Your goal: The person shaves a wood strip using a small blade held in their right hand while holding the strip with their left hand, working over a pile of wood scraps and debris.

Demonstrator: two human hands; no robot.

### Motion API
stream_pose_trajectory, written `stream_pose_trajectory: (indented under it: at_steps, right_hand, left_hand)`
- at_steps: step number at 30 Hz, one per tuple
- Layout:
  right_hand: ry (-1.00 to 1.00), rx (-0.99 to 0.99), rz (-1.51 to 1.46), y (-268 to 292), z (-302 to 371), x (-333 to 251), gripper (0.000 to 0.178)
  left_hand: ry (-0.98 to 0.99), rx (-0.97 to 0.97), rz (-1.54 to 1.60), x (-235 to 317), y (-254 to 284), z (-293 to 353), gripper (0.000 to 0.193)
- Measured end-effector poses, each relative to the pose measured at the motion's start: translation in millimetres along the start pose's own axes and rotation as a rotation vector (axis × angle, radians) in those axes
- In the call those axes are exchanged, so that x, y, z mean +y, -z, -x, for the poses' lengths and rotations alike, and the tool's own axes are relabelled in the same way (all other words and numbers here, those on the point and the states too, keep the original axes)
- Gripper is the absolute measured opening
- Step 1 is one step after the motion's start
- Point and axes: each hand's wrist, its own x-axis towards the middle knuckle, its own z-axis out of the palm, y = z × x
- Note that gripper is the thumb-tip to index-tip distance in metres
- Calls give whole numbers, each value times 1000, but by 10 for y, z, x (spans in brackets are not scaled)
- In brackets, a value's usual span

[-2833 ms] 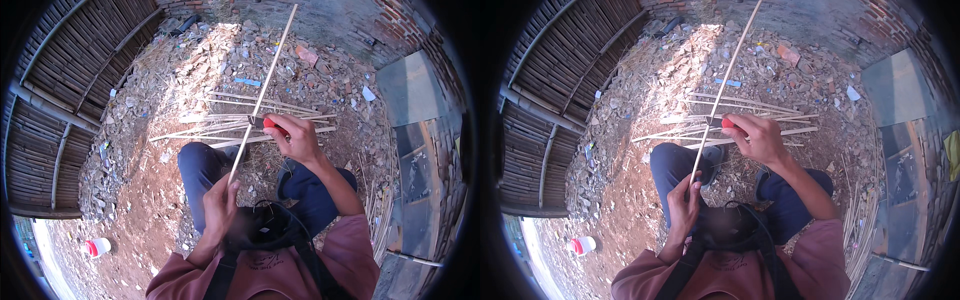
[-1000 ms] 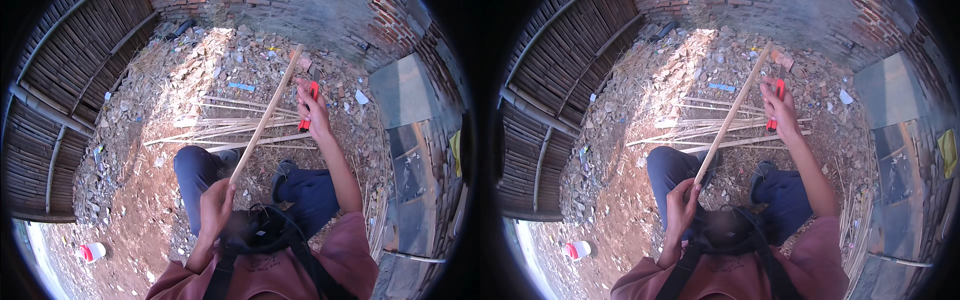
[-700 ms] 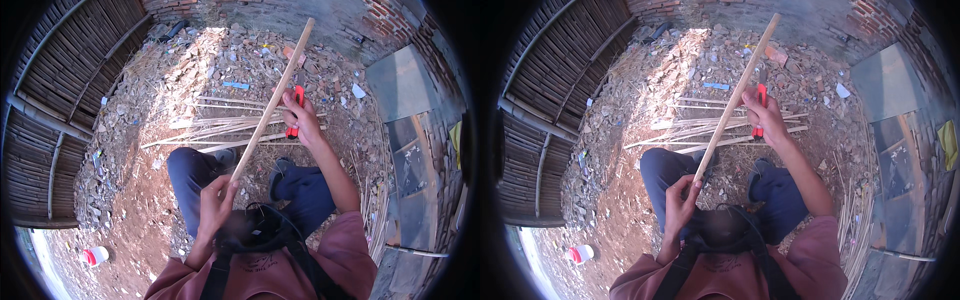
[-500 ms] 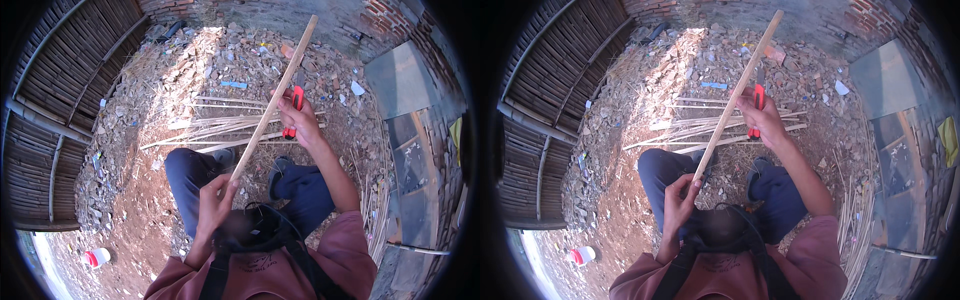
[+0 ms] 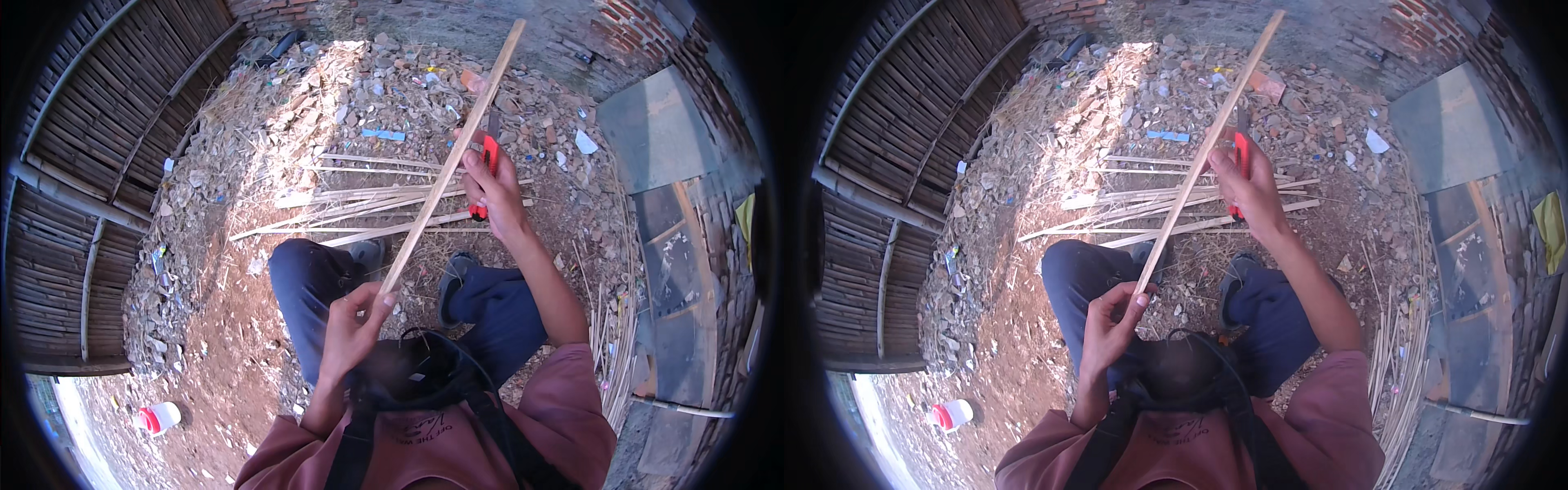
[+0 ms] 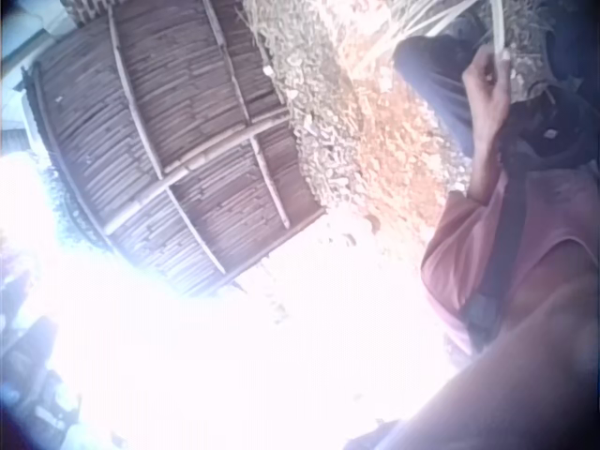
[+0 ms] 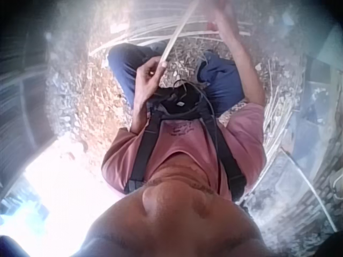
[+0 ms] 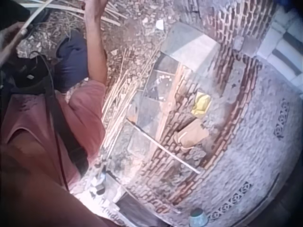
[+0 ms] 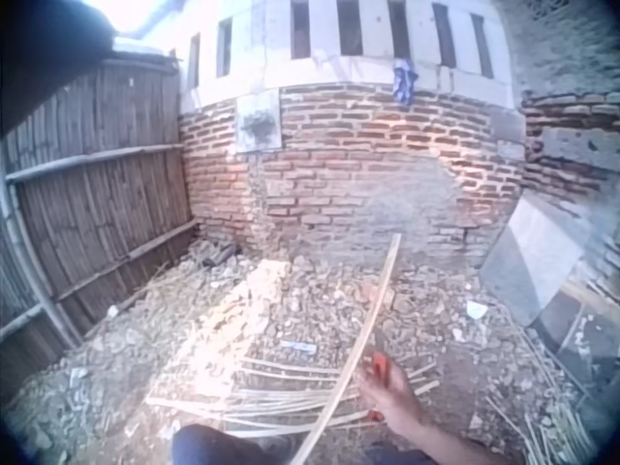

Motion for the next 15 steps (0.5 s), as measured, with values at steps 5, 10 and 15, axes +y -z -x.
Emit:
stream_pose_trajectory:
  at_steps: [5, 10, 15]
  right_hand:
    - [426, -78, 439, -10, 66, -1, 21]
    - [720, -378, 866, -228, 323, 233, 33]
    - [785, -462, 894, -426, 462, 378, 37]
  left_hand:
    - [-1, 81, -3, 83, -1, -14, 26]
    - [-34, 94, 14, 204, 1, -53, 24]
    - [-133, 149, 11, 169, 5, -86, 24]
